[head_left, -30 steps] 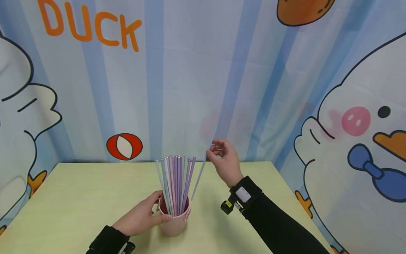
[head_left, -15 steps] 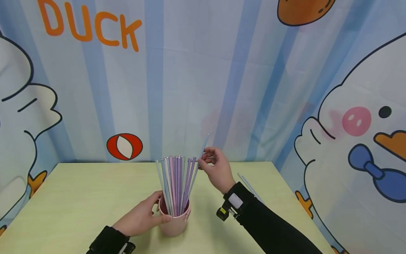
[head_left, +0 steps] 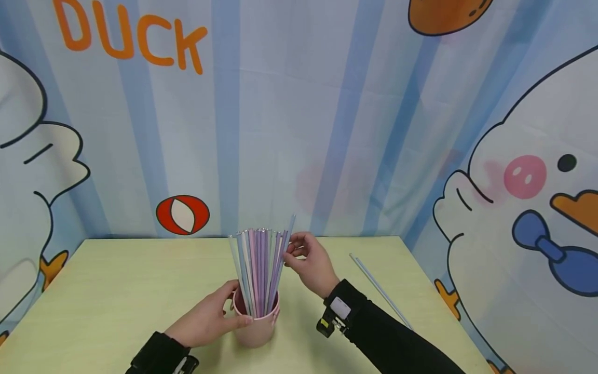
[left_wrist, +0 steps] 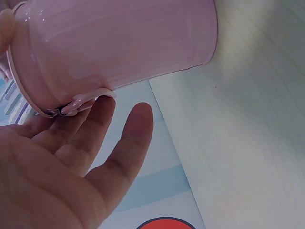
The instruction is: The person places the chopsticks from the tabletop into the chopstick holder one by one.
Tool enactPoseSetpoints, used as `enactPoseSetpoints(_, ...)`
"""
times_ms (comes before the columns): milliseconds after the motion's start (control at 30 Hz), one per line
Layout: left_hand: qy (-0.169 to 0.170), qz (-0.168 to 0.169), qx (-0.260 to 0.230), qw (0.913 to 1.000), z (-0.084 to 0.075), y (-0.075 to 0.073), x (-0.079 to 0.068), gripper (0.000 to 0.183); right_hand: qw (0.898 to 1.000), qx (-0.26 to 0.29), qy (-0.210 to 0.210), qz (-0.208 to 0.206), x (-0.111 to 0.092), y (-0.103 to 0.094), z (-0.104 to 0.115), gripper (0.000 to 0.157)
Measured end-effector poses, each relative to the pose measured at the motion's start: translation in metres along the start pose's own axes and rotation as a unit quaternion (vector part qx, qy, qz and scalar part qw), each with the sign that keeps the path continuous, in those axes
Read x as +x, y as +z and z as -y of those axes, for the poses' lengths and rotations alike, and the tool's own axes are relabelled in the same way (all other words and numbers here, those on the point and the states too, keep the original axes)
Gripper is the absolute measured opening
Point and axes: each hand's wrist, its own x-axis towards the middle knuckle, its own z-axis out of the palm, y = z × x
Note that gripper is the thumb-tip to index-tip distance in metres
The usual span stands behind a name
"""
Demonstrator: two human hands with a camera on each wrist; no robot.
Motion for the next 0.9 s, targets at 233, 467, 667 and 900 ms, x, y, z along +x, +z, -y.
enactPoseSetpoints(233, 0.003, 0.000, 0.000, 1.0000, 0.000, 0.000, 0.001, 0.081, 1.000, -0.014, -0.005, 0.025, -0.009, 0.005, -0.009, 0.033)
enactPoseSetpoints(467, 0.006, -0.001, 0.001, 1.0000, -0.001, 0.000, 0.000, 0.081, 0.999, -0.020, 0.003, 0.040, -0.014, 0.008, -0.015, 0.033)
enactPoseSetpoints(667, 0.005, -0.003, 0.000, 1.0000, 0.000, -0.001, 0.000, 0.082, 0.998, -0.026, 0.024, 0.051, -0.016, 0.010, -0.013, 0.034)
enactPoseSetpoints(900, -0.006, -0.001, 0.000, 1.0000, 0.001, 0.000, 0.001, 0.083, 0.996, -0.075, 0.002, 0.057, -0.019, 0.003, -0.013, 0.031)
